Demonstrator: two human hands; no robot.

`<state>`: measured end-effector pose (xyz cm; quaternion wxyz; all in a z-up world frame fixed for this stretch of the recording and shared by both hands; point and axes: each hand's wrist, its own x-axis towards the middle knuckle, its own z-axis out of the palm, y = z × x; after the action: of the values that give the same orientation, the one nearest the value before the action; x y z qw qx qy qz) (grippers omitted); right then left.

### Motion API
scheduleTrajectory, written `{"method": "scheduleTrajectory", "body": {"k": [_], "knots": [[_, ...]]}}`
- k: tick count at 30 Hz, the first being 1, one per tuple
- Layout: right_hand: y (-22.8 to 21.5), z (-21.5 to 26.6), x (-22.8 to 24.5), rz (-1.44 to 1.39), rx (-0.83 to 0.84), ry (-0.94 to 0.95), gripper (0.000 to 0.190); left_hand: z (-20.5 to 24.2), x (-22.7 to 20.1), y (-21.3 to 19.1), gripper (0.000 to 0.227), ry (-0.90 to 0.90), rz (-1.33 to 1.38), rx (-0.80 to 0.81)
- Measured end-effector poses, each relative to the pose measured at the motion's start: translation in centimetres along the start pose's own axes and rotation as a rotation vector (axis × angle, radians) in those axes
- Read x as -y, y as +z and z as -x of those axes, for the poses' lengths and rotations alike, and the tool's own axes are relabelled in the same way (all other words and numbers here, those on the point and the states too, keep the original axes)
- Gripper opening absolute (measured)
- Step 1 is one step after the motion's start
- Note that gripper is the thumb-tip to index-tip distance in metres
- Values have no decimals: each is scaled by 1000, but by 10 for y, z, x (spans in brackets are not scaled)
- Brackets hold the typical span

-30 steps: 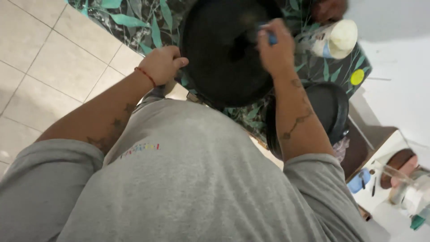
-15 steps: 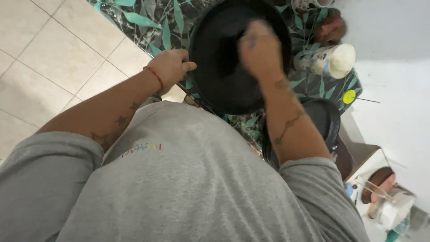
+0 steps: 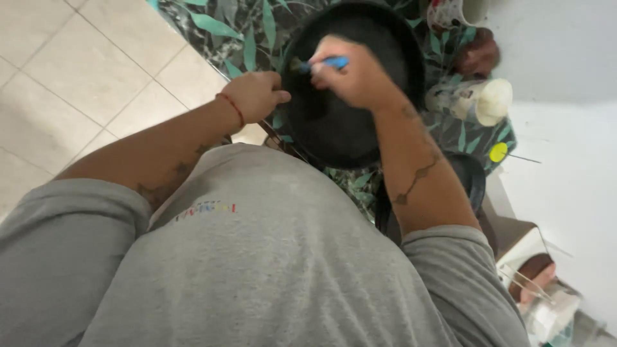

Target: The person paints the interior surface of a black round tray with a blue-handled brush. They repeatedly dip the brush into a container of paint and apply it to the tray, rotating the tray to cover the entire surface.

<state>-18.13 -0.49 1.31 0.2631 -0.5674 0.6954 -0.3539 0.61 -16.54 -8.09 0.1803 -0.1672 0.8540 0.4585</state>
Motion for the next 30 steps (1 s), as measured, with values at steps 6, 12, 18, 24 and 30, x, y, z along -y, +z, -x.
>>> {"method": "scheduleTrajectory", "body": {"k": [6,12,18,24,30], "knots": [[-43,55,-64,551,-334,474,17,1,0,1,41,14,-2,-4],[21,61,38,515,-78,218,9,2,-2,-2,42,-4,-1,22],[-22,127,-31,380,-401,473,11,-4,11,11,44,52,-18,-26],[48,121,16,496,-46,315,12,-7,15,14,42,102,-32,-59],[-4,146,-16,415,-450,709,13,3,6,8,43,65,-24,-67]]}}
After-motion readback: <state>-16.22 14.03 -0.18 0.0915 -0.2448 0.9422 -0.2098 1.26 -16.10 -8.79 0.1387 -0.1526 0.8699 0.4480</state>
